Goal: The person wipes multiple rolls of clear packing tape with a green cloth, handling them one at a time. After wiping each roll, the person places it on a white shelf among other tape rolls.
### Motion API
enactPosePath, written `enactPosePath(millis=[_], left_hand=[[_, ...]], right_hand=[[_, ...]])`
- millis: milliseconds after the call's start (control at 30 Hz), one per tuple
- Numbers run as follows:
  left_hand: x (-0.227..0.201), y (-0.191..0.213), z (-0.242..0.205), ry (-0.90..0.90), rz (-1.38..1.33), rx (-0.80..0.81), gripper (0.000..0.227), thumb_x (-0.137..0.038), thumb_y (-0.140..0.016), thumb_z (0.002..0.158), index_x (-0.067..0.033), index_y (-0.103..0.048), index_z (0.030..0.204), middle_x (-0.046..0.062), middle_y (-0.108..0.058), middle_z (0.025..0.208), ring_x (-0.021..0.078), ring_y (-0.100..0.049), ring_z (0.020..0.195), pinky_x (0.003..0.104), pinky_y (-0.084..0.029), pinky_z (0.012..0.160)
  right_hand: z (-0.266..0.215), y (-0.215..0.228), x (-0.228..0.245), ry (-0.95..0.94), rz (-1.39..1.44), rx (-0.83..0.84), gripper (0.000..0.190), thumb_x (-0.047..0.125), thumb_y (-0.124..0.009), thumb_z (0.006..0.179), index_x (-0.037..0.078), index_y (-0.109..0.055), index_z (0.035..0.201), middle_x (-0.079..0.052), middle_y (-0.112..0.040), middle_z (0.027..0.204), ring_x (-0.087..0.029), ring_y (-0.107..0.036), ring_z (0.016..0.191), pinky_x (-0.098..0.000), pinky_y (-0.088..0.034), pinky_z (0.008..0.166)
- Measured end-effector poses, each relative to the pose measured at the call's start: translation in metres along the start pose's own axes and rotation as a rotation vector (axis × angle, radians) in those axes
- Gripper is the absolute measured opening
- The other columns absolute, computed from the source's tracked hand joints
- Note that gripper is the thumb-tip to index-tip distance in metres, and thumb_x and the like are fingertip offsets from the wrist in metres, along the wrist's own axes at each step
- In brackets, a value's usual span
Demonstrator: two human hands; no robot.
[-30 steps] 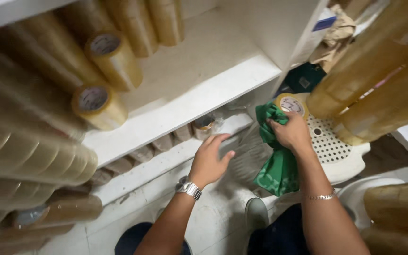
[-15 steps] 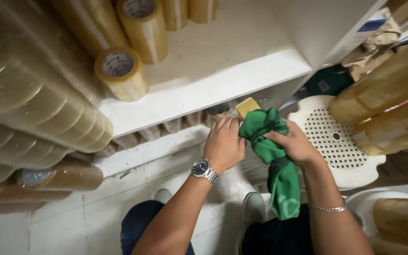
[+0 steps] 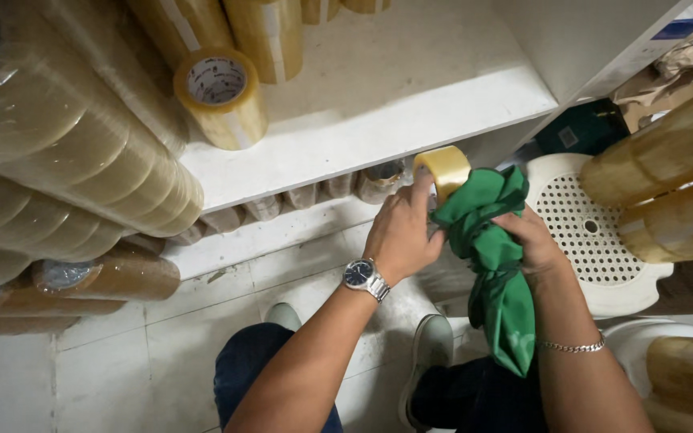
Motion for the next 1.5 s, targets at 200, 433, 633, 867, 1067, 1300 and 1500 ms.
enactPosePath(millis=[200, 433, 633, 867, 1067, 1300, 1500], left_hand=[[0.017, -0.001, 0.009, 0.186, -0.342, 0.006, 0.048, -0.012, -0.077, 0.08, -0.0002, -0.057, 0.122, 0.017, -0.075, 0.105, 0.0301, -0.072, 0.102, 0.045, -0.059, 0.091], [0.025, -0.011, 0.014, 0.203, -0.475, 0.059, 0.039, -0.019, -0.079, 0.084, -0.0136, -0.063, 0.119, 0.004, -0.076, 0.09, 0.0092, -0.071, 0.087, 0.031, -0.058, 0.08], [0.022, -0.016, 0.014, 0.192, -0.632, 0.149, 0.056, -0.017, -0.069, 0.085, -0.007, -0.056, 0.139, 0.006, -0.072, 0.107, 0.0121, -0.064, 0.1, 0.034, -0.052, 0.099], [-0.008, 0.011, 0.014, 0.33, -0.524, 0.148, 0.09, -0.073, -0.044, 0.093, 0.0029, -0.045, 0.141, 0.029, -0.056, 0.133, 0.0388, -0.057, 0.127, 0.054, -0.042, 0.11], [-0.022, 0.026, 0.01, 0.448, -0.597, 0.083, 0.089, -0.074, -0.044, 0.092, 0.0036, -0.058, 0.134, 0.016, -0.073, 0.101, 0.0224, -0.071, 0.094, 0.037, -0.062, 0.075], [-0.008, 0.012, -0.003, 0.384, -0.2, 0.071, 0.091, -0.084, -0.046, 0.08, -0.0058, -0.06, 0.125, 0.02, -0.072, 0.104, 0.0376, -0.066, 0.115, 0.049, -0.048, 0.102], [-0.02, 0.02, -0.002, 0.38, -0.052, 0.112, 0.085, -0.081, -0.041, 0.083, -0.0027, -0.055, 0.113, 0.024, -0.067, 0.096, 0.0422, -0.066, 0.108, 0.049, -0.049, 0.094]], right_hand=[[-0.006, -0.026, 0.007, -0.004, 0.006, -0.008, 0.025, 0.013, -0.071, 0.08, 0.006, -0.071, 0.104, -0.007, -0.063, 0.061, -0.016, -0.062, 0.047, -0.0291, -0.049, 0.051], [-0.014, -0.044, 0.058, 0.11, -0.077, -0.135, 0.013, 0.017, -0.073, 0.084, 0.008, -0.071, 0.092, -0.007, -0.063, 0.065, -0.019, -0.064, 0.053, -0.0336, -0.051, 0.053], [-0.003, -0.011, 0.059, 0.522, -0.554, -0.309, 0.053, 0.003, -0.08, 0.09, 0.017, -0.056, 0.135, -0.008, -0.067, 0.114, -0.023, -0.069, 0.102, -0.0426, -0.06, 0.092], [-0.022, -0.095, 0.058, 0.875, -1.399, 0.218, 0.053, 0.014, -0.078, 0.075, 0.018, -0.071, 0.127, -0.015, -0.056, 0.146, -0.042, -0.056, 0.12, -0.0614, -0.044, 0.11], [-0.006, -0.096, 0.02, 1.097, -1.573, 0.175, 0.061, 0.011, -0.068, 0.064, 0.038, -0.075, 0.118, 0.006, -0.064, 0.136, -0.033, -0.063, 0.098, -0.044, -0.057, 0.083], [-0.004, -0.102, 0.016, 0.994, -1.172, 0.097, 0.051, -0.003, -0.063, 0.067, 0.012, -0.072, 0.115, -0.008, -0.066, 0.13, -0.043, -0.064, 0.102, -0.0523, -0.052, 0.09], [0.009, -0.081, -0.007, 0.48, -0.832, -0.019, 0.034, 0.012, -0.07, 0.088, 0.015, -0.072, 0.122, -0.01, -0.073, 0.108, -0.023, -0.063, 0.101, -0.0457, -0.051, 0.089]])
Point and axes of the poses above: each hand's wrist, its own z-axis towards the middle knuckle, its own y-axis out of the back of the hand, x = y × z, the point moved 2 cm from there along z, towards the middle knuckle
